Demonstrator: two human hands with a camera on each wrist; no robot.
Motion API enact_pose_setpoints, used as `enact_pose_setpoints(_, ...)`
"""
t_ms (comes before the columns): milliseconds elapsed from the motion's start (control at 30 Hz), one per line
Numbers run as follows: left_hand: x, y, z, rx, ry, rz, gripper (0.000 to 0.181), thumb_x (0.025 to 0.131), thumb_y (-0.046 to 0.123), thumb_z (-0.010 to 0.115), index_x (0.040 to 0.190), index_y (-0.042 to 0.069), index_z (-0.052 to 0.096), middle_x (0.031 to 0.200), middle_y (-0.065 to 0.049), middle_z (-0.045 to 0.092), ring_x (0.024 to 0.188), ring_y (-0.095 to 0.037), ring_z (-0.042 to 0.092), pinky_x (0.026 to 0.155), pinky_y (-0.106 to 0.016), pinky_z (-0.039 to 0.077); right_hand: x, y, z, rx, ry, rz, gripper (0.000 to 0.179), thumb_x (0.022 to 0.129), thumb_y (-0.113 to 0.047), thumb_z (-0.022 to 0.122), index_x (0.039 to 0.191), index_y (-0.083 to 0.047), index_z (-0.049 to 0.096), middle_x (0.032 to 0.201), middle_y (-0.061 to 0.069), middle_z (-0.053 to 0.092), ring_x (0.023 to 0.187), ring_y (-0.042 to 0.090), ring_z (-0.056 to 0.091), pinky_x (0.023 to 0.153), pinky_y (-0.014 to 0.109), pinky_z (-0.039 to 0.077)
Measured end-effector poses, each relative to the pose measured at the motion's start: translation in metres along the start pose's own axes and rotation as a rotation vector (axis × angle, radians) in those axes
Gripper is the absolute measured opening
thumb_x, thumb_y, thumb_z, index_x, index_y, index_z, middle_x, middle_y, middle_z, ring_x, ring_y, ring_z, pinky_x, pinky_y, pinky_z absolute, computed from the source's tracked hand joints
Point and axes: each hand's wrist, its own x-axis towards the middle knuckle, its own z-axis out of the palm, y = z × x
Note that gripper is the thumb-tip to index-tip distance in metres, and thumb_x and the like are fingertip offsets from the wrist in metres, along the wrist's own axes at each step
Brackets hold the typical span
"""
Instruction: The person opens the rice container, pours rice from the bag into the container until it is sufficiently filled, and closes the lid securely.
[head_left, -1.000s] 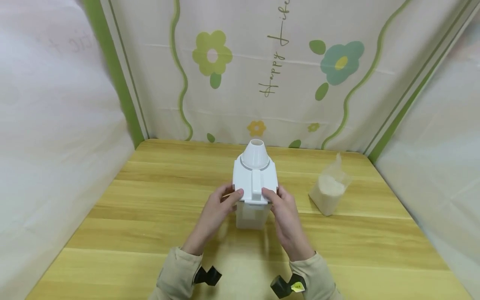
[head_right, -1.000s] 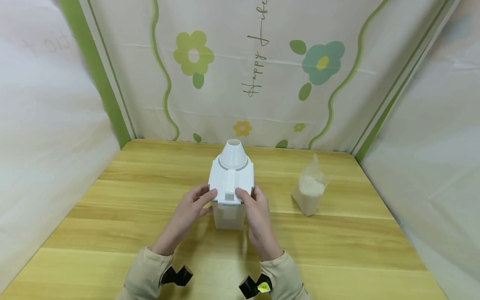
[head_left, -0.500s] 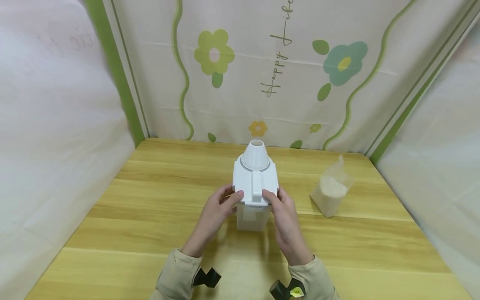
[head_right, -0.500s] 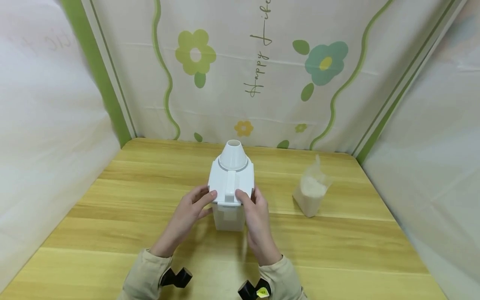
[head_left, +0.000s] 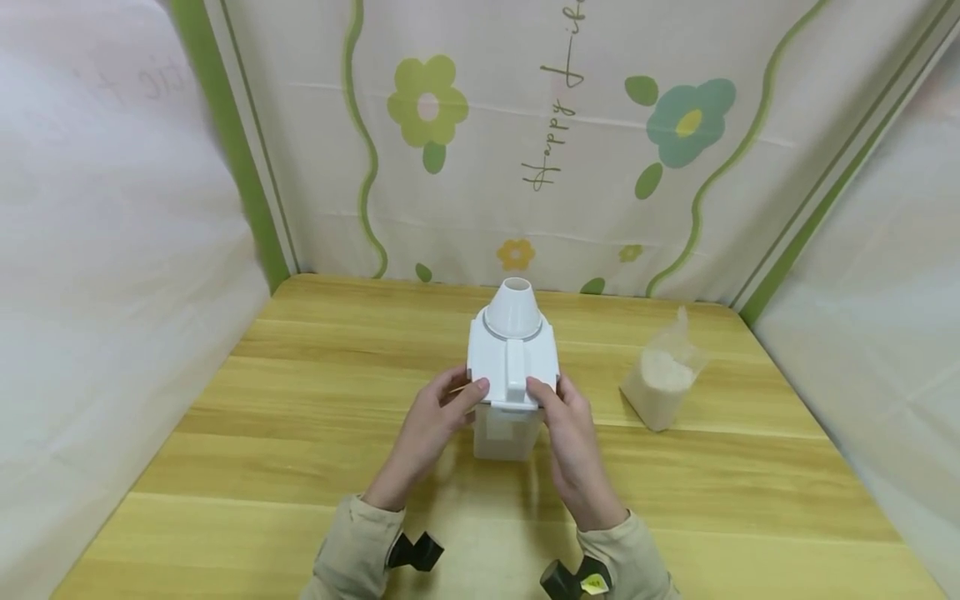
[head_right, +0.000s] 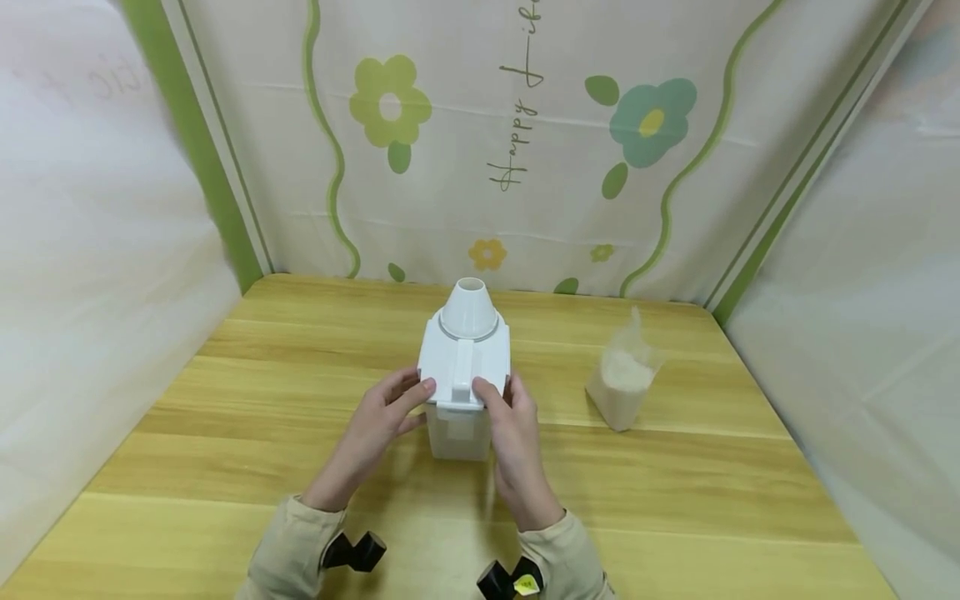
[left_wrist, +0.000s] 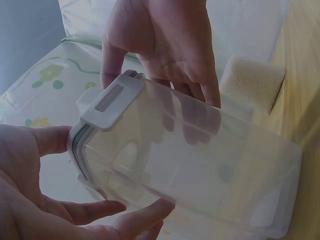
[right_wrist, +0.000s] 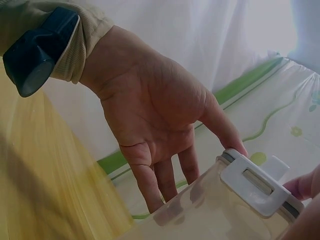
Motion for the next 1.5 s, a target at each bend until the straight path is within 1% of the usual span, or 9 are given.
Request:
enact_pose_setpoints(167,-0.0004,0.0023,-0.0005,-0.002,-0.019,-0.003,0.062,0.092,0.043,0.069,0.138,0.005,0.054,0.13,-0.011,0.058,0.116,-0.026,0.057,0.09,-0.041,0.054,-0.0011,-0.0016,0.0001,-0.006,0.009,0.002,0.042,0.098,-0.015,0.057,0.135,0.004,0.05,0.13,0.013,0.053,0.114,0.02,0.046,0.097,0.034,0.037)
enact_pose_setpoints(267,-0.0017,0.0043,0.0,-0.003,-0.023,-0.007,0.06,0.092,0.043,0.069,0.137,0.006,0.054,0.13,-0.01,0.058,0.116,-0.026,0.057,0.09,-0.041,0.054,-0.0022,-0.0026,0.0001,-0.005,0.009,0.005,0.041,0.098,-0.014,0.056,0.134,0.004,0.051,0.13,0.013,0.053,0.114,0.02,0.046,0.098,0.034,0.036)
enact_pose_setpoints(467,-0.0052,0.0053,-0.0015,0.005,-0.009,-0.01,0.058,0.092,0.042,0.069,0.136,0.007,0.055,0.13,-0.01,0.058,0.115,-0.025,0.058,0.09,-0.04,0.054,-0.004,-0.0026,0.0025,0.005,-0.003,0.009,0.042,0.098,-0.013,0.056,0.136,0.004,0.05,0.134,0.013,0.051,0.117,0.021,0.044,0.1,0.035,0.033)
enact_pose_setpoints(733,-0.0068,0.0059,-0.0021,0.0,-0.002,-0.011,0.058,0.092,0.041,0.07,0.136,0.005,0.056,0.129,-0.011,0.059,0.116,-0.026,0.057,0.09,-0.041,0.054,-0.0052,-0.0032,0.0039,0.009,-0.008,0.008,0.042,0.097,-0.013,0.056,0.136,0.004,0.05,0.133,0.014,0.051,0.117,0.021,0.043,0.101,0.036,0.032)
enact_pose_setpoints(967,-0.0062,0.0065,-0.0013,0.0,-0.006,-0.028,0.06,0.092,0.042,0.07,0.136,0.005,0.055,0.129,-0.011,0.058,0.116,-0.026,0.057,0.091,-0.042,0.053,-0.0052,-0.003,0.0023,0.008,-0.012,0.006,0.045,0.098,-0.013,0.056,0.138,0.004,0.048,0.136,0.014,0.049,0.119,0.021,0.043,0.102,0.036,0.033)
enact_pose_setpoints(1267,-0.005,0.0061,-0.0008,0.003,-0.001,-0.019,0.06,0.093,0.04,0.068,0.136,0.001,0.054,0.129,-0.014,0.058,0.116,-0.028,0.056,0.092,-0.043,0.053,-0.0045,-0.0026,0.0016,0.01,-0.016,0.006,0.045,0.098,-0.014,0.057,0.137,0.005,0.048,0.136,0.014,0.049,0.12,0.022,0.042,0.102,0.036,0.032)
enact_pose_setpoints(1433,-0.003,0.0071,-0.0053,-0.014,-0.046,-0.045,0.062,0.094,0.039,0.067,0.139,0.0,0.05,0.133,-0.015,0.054,0.117,-0.029,0.056,0.094,-0.043,0.051,-0.003,-0.0028,0.0001,-0.006,-0.011,0.014,0.044,0.097,-0.015,0.058,0.135,0.005,0.05,0.131,0.013,0.052,0.115,0.021,0.046,0.099,0.034,0.037)
enact_pose_setpoints(1500,-0.0013,0.0079,-0.0086,-0.03,-0.075,-0.05,0.063,0.096,0.039,0.063,0.14,-0.003,0.047,0.135,-0.018,0.052,0.12,-0.032,0.053,0.097,-0.045,0.05,-0.0022,-0.0041,-0.0018,-0.038,-0.012,0.027,0.046,0.097,-0.016,0.06,0.136,0.005,0.049,0.13,0.014,0.053,0.113,0.021,0.048,0.097,0.033,0.039)
